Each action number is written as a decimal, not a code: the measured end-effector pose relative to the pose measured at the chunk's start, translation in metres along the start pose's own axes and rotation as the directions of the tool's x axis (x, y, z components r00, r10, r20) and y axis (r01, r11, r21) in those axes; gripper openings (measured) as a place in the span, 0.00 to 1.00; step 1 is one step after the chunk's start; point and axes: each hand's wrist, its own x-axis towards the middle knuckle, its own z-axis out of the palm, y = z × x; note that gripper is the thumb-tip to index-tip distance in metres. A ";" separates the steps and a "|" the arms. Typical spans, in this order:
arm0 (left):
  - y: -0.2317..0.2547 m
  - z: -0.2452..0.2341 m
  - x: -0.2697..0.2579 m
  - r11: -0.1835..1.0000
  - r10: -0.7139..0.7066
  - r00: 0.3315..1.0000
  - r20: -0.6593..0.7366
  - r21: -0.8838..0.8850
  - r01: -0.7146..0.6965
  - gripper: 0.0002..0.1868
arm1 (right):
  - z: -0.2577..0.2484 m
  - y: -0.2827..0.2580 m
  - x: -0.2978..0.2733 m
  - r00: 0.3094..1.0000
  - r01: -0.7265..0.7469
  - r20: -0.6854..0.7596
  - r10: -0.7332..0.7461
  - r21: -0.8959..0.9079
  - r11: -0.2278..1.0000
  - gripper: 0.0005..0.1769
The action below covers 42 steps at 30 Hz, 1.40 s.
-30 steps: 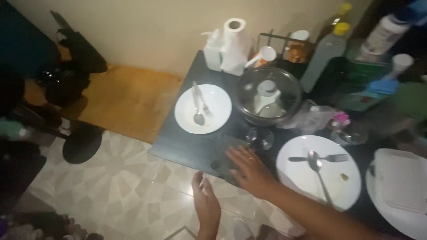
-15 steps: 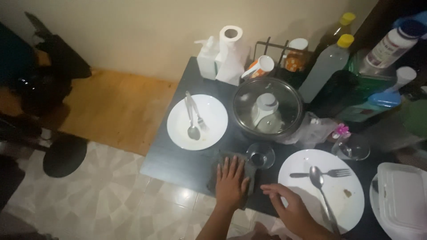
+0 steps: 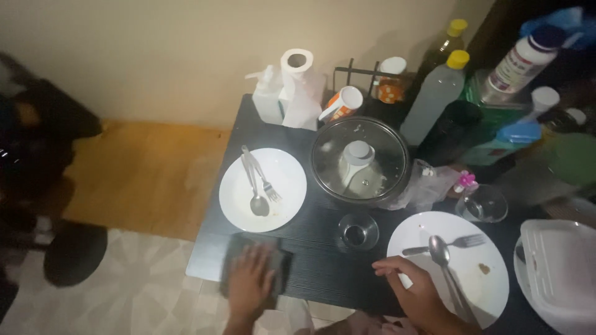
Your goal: Cleaning a cluttered table with a cloth and organizing dishes.
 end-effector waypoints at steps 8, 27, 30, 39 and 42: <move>-0.130 0.044 0.017 0.999 0.034 0.951 -0.307 0.000 -0.036 0.34 | 0.040 -0.008 -0.017 0.968 -0.051 -0.246 0.046 -0.014 0.999 0.10; 0.102 -0.006 0.035 0.747 0.627 0.779 0.000 -0.282 -0.602 0.35 | 0.126 0.004 -0.056 0.858 -0.258 -0.410 0.310 0.180 0.949 0.13; 0.104 -0.008 0.046 0.727 0.639 0.770 -0.007 -0.323 -0.606 0.35 | 0.106 -0.029 -0.042 0.864 -0.246 -0.465 0.196 -0.049 0.968 0.12; 0.054 0.016 0.027 0.752 0.536 0.819 -0.206 -0.325 -0.574 0.41 | 0.085 -0.079 0.045 0.871 -0.160 -0.491 0.022 -0.241 0.957 0.65; 0.058 0.015 0.028 0.825 0.462 0.872 -0.162 -0.283 -0.489 0.40 | 0.086 -0.056 0.058 0.888 -0.195 -0.456 0.060 -0.257 0.947 0.65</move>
